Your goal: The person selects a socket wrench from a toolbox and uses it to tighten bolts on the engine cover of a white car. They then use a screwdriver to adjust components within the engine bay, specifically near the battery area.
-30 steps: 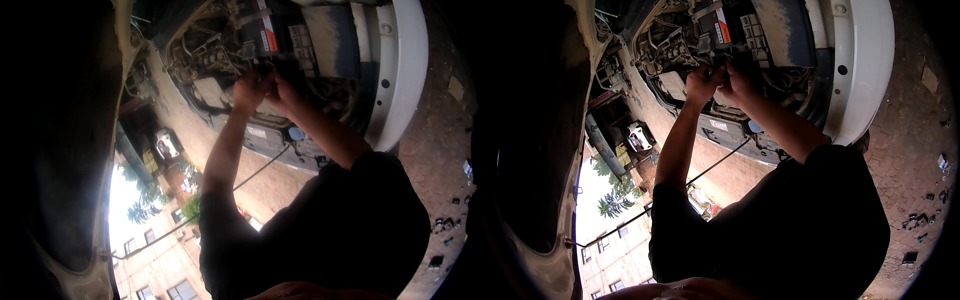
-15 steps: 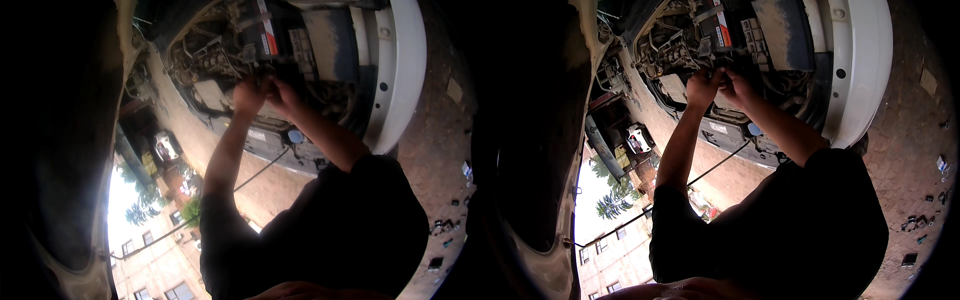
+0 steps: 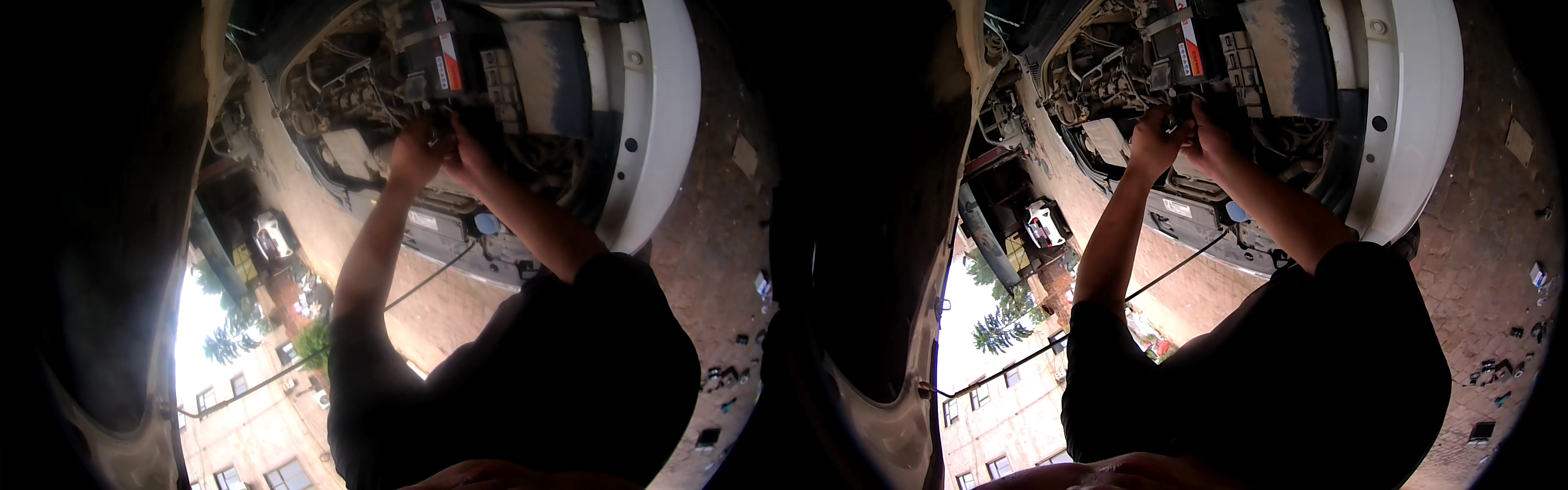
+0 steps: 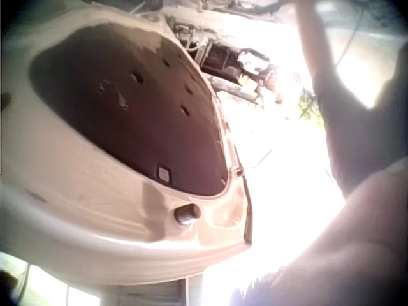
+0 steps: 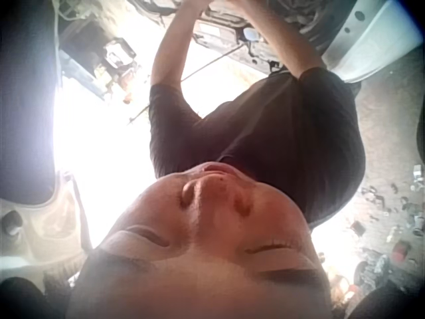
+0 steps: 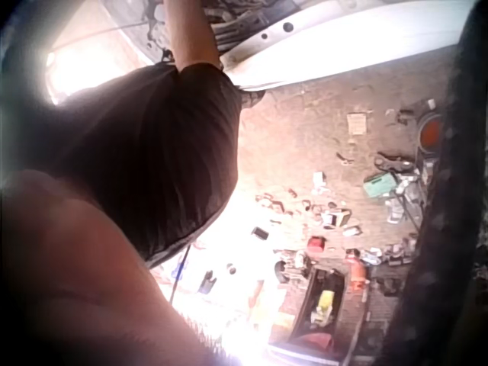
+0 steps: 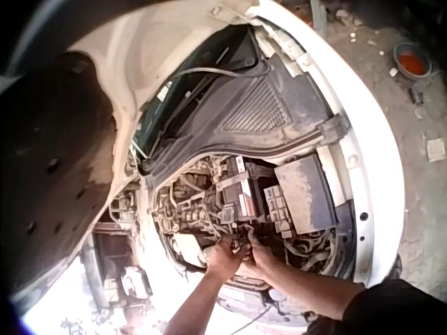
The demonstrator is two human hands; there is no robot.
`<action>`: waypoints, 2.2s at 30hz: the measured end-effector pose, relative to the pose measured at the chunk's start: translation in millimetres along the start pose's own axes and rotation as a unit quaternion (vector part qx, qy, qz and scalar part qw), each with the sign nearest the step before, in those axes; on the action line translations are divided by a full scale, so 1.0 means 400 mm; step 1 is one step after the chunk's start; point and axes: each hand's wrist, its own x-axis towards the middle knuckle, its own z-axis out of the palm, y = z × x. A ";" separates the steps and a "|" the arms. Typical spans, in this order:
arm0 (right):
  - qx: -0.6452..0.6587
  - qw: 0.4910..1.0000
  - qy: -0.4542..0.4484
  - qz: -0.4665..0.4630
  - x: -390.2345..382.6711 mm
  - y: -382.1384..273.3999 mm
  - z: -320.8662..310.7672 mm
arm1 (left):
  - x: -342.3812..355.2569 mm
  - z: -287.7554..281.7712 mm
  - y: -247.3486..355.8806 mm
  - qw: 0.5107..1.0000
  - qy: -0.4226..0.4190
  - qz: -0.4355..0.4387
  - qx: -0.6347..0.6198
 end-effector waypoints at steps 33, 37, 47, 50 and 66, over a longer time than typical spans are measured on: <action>0.036 0.999 0.034 -0.016 0.021 -0.015 0.024 | 0.021 0.002 -0.001 0.999 0.025 0.022 -0.022; 0.068 0.987 0.137 -0.044 -0.032 -0.001 0.140 | 0.023 -0.022 0.040 0.981 -0.072 -0.170 0.056; 0.056 0.998 0.011 -0.006 -0.003 -0.007 0.041 | 0.029 -0.032 0.039 0.991 -0.057 -0.118 -0.008; 0.058 0.996 0.068 -0.019 -0.004 0.001 0.049 | 0.027 -0.031 0.036 0.984 -0.061 -0.164 0.022; -0.683 0.654 0.102 -0.309 -0.143 0.069 0.084 | 0.021 -0.010 -0.018 0.978 -0.043 -0.203 0.020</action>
